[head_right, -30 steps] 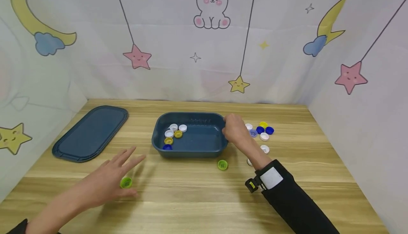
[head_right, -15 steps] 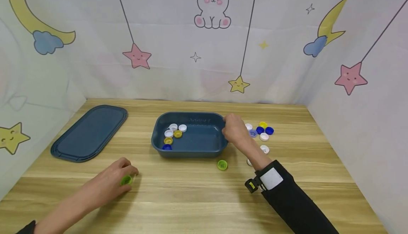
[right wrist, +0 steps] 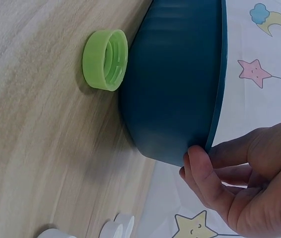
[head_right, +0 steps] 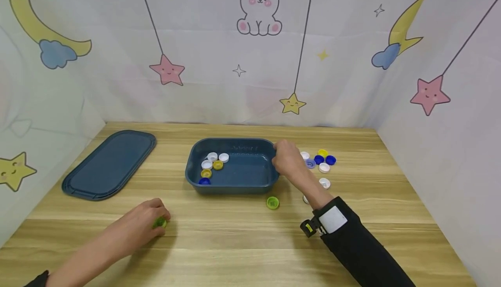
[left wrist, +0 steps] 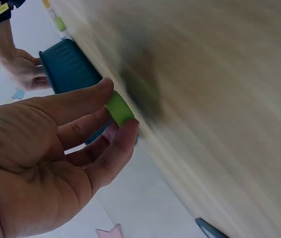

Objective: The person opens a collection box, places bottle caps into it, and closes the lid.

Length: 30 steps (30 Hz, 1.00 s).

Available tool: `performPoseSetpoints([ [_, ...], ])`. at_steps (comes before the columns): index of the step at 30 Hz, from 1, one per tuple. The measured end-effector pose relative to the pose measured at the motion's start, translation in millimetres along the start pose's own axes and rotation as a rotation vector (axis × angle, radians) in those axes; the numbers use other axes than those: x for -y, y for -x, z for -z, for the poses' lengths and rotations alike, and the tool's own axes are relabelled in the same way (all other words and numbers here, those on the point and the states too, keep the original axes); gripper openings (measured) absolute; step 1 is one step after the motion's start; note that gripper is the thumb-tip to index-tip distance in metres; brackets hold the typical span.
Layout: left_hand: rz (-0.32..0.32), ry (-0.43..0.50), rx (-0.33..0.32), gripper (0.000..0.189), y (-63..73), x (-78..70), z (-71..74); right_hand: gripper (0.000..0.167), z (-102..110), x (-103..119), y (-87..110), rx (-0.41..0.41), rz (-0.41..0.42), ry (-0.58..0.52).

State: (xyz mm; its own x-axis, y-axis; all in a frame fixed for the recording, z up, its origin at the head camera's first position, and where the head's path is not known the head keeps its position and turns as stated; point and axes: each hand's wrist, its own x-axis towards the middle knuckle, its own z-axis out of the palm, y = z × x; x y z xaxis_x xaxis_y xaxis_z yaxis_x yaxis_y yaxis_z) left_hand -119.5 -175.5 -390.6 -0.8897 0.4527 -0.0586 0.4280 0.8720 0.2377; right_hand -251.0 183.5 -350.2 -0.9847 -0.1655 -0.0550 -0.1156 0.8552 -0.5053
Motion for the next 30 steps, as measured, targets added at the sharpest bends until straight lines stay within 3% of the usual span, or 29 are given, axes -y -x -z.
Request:
performPoseSetpoints([
  [5,-0.040,-0.024,-0.039,0.017,-4.3,-18.5,15.2,0.042,0.4,0.3,0.6,0.001,-0.001,0.000],
  [10,-0.069,-0.011,-0.114,0.018,-13.6,-37.4,40.6,0.042,0.4,-1.2,0.8,0.005,-0.003,-0.006],
  [13,-0.083,-0.007,-0.152,0.018,-23.0,-45.5,55.1,0.041,0.0,-0.4,0.7,-0.003,0.005,-0.003],
  [17,-0.086,0.022,-0.153,0.018,-41.6,-53.3,67.0,0.041,-0.8,-0.2,1.2,-0.012,0.004,-0.008],
  [24,-0.064,0.035,-0.097,0.024,-82.1,-64.5,68.2,0.041,-1.3,-2.3,1.4,-0.019,0.009,-0.005],
  [30,-0.048,0.029,-0.068,0.022,-115.2,-66.6,59.0,0.039,-0.3,-2.4,0.9,-0.022,0.017,-0.003],
])
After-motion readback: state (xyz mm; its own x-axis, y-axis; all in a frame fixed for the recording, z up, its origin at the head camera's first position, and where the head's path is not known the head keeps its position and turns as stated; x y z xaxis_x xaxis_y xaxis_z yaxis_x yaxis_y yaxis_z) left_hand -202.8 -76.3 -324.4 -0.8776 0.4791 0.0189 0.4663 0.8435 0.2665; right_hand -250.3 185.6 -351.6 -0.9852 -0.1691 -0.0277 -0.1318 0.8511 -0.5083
